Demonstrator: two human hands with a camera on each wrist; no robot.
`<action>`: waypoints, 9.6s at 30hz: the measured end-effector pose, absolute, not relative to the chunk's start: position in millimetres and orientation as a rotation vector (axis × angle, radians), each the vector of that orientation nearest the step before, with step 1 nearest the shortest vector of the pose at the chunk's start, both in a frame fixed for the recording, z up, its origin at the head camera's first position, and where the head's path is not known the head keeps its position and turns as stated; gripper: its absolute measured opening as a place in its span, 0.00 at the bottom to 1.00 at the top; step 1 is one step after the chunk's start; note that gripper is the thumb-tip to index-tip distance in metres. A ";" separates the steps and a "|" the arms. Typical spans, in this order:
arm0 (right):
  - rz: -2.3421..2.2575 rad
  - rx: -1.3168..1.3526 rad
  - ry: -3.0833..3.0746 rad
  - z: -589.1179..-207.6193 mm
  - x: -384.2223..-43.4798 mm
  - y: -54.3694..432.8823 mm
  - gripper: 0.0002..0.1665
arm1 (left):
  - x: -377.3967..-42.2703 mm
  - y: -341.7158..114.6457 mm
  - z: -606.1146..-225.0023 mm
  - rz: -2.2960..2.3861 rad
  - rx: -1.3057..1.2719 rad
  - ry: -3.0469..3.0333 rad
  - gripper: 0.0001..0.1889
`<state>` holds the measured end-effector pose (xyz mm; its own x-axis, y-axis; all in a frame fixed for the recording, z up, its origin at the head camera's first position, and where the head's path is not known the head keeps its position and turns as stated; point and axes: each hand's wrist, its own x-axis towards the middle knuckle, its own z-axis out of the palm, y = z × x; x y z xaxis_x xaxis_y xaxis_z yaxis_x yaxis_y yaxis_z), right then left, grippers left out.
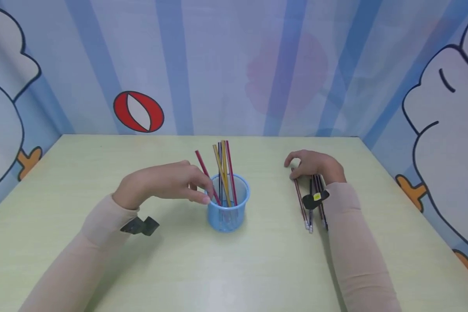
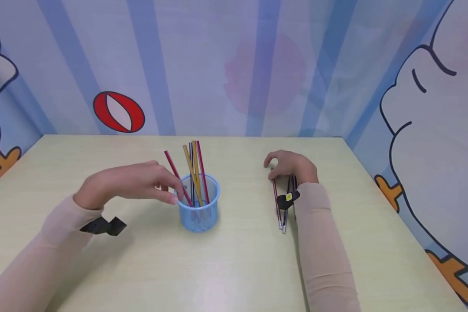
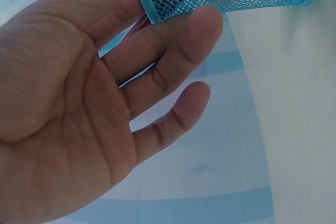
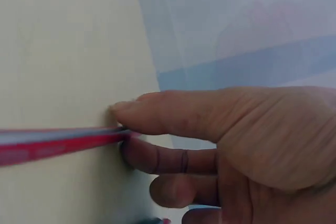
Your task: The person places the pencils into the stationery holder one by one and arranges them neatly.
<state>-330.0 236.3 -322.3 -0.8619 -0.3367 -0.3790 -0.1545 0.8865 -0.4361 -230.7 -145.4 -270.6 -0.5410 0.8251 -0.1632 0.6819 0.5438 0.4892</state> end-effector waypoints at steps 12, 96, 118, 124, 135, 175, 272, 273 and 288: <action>-0.629 -0.444 2.604 -337.8 -333.9 199.8 0.14 | -229.3 -142.8 -272.3 0.491 1.201 2.424 0.10; -1.183 -0.816 2.512 -261.4 -298.4 199.2 0.41 | -225.0 -147.0 -271.9 0.505 1.198 2.422 0.06; -0.610 -0.288 2.476 -296.8 -320.0 282.0 0.32 | -228.0 -143.8 -271.6 0.527 1.214 2.417 0.07; -0.531 -0.222 2.510 -310.0 -320.3 273.4 0.27 | -227.2 -143.5 -271.3 0.525 1.200 2.420 0.08; -0.431 -0.294 2.653 -325.7 -322.6 219.5 0.12 | -226.7 -143.1 -271.1 0.504 1.214 2.422 0.07; -1.764 -1.073 2.580 -219.4 -258.0 178.0 0.12 | -227.4 -142.5 -271.3 0.521 1.198 2.412 0.08; -1.238 -0.866 2.648 -240.6 -279.0 170.0 0.12 | -228.1 -145.4 -272.8 0.545 1.216 2.409 0.08; -1.273 -0.892 2.655 -235.6 -275.1 172.7 0.11 | -228.1 -145.3 -272.7 0.543 1.215 2.409 0.08; -1.997 -1.196 2.472 -206.8 -244.6 181.3 0.12 | -232.4 -142.2 -275.3 0.474 1.252 2.425 0.11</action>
